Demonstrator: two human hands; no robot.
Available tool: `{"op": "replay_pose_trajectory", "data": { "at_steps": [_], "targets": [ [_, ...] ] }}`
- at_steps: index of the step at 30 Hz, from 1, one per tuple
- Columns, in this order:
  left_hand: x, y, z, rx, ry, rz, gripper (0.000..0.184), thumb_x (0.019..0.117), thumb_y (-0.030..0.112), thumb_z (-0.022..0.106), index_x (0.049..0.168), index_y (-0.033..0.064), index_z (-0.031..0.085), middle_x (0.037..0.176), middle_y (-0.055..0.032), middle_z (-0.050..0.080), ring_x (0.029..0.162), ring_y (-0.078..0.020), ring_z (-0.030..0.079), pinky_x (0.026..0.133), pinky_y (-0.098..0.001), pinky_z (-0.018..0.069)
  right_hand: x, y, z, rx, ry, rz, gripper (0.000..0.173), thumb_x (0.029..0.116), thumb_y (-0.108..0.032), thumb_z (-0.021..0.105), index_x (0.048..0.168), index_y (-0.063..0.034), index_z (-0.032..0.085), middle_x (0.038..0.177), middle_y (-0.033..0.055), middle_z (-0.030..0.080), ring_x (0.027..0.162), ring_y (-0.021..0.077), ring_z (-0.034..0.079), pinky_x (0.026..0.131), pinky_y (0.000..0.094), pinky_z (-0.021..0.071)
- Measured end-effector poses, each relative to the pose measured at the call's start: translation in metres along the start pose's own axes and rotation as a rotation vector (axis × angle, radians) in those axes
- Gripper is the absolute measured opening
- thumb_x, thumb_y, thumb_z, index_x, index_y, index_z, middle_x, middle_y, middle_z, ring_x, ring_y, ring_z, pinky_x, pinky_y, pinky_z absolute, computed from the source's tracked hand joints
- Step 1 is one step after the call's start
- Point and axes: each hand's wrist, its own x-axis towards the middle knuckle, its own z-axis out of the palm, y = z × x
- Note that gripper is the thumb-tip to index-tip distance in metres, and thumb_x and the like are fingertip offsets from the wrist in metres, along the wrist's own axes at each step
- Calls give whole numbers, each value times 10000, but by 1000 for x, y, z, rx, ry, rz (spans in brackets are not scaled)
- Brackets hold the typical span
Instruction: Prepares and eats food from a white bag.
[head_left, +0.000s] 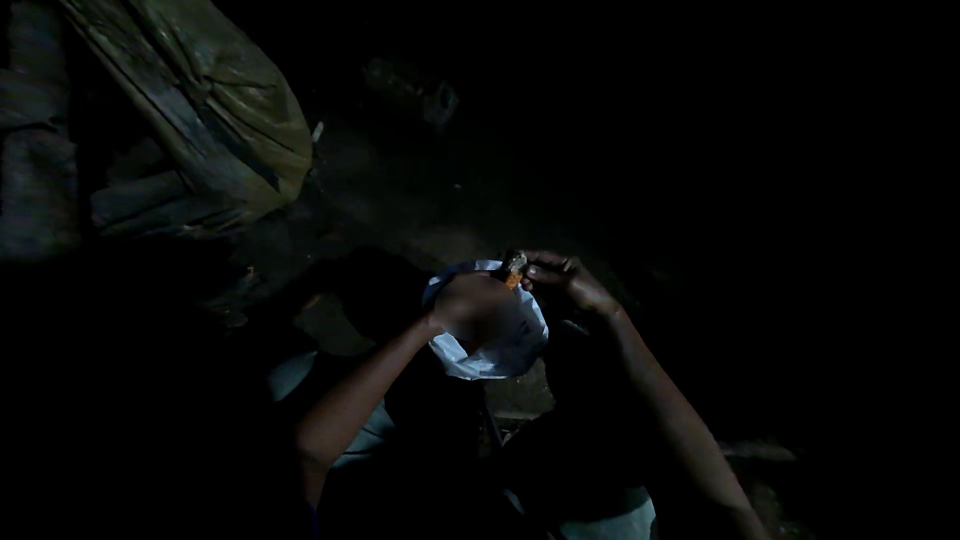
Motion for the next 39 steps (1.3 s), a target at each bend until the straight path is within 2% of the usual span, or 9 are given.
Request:
{"op": "replay_pose_trajectory", "data": {
  "at_steps": [9, 14, 16, 18, 19, 23, 26, 30, 39],
  "targets": [
    [-6, 14, -7, -305, 68, -160, 226, 1077, 73, 450, 1213, 14, 621, 951, -21, 648, 773, -70, 617, 736, -214, 548, 5, 2, 12, 2, 230, -107, 190, 932, 87, 593, 1039, -22, 706, 899, -35, 719, 786, 39, 668, 753, 224, 584],
    [-8, 17, -9, -401, 83, -215, 258, 1099, 124, 411, 1237, 39, 611, 960, -27, 641, 743, -67, 613, 708, -193, 542, 1, -21, -24, -217, 513, -125, 167, 985, 0, 597, 1139, -8, 661, 1044, -6, 701, 899, 53, 683, 817, 252, 597],
    [-10, 22, -10, -447, 105, -235, 260, 1097, 119, 405, 1218, 46, 623, 962, -35, 640, 737, -78, 608, 703, -201, 537, -4, -20, -43, -717, 621, 40, 260, 989, -35, 620, 1242, 13, 658, 1183, 151, 683, 1037, 205, 674, 924, 385, 560],
    [-12, 26, -11, -477, 115, -233, 265, 1097, 110, 394, 1191, 61, 637, 960, -35, 645, 735, -78, 612, 700, -198, 541, -9, -11, -52, -1028, 514, 259, 491, 957, 17, 624, 1441, 0, 544, 1462, 344, 465, 1363, 523, 437, 1070, 705, 348],
    [-12, 26, -12, -486, 113, -231, 268, 1098, 111, 389, 1191, 64, 636, 958, -34, 642, 732, -78, 607, 699, -198, 537, -10, -6, -53, -1028, 448, 281, 546, 954, -9, 654, 1480, -19, 507, 1510, 348, 405, 1401, 539, 381, 1084, 717, 332],
    [-10, 24, -10, -456, 107, -236, 245, 1096, 122, 416, 1186, 55, 634, 954, -30, 636, 729, -72, 598, 685, -187, 527, -13, -16, -17, -472, 316, 155, 346, 1091, -174, 471, 1381, -19, 580, 1352, 121, 624, 1147, 156, 638, 967, 334, 530],
    [-10, 19, -8, -411, 77, -233, 232, 1095, 123, 430, 1179, 40, 630, 943, -25, 646, 719, -53, 603, 673, -173, 530, -9, -13, 1, -164, 147, 53, 379, 1103, -224, 395, 1368, -19, 573, 1266, 64, 668, 1023, 140, 701, 882, 317, 598],
    [-12, 13, -6, -395, 49, -208, 241, 1096, 127, 437, 1157, 38, 653, 942, -23, 664, 728, -48, 605, 682, -173, 526, 3, -2, 14, -20, -40, -44, 369, 1045, -123, 492, 1398, -27, 542, 1154, 39, 700, 879, 92, 689, 790, 251, 597],
    [-15, 19, 2, -172, 179, -103, 233, 1080, 63, 464, 1096, -51, 667, 898, -55, 689, 724, -57, 639, 699, -198, 559, 12, -7, 33, 91, 134, 42, 171, 1055, -58, 483, 1101, -38, 646, 845, -16, 697, 666, 35, 652, 628, 191, 574]
  ]
}}
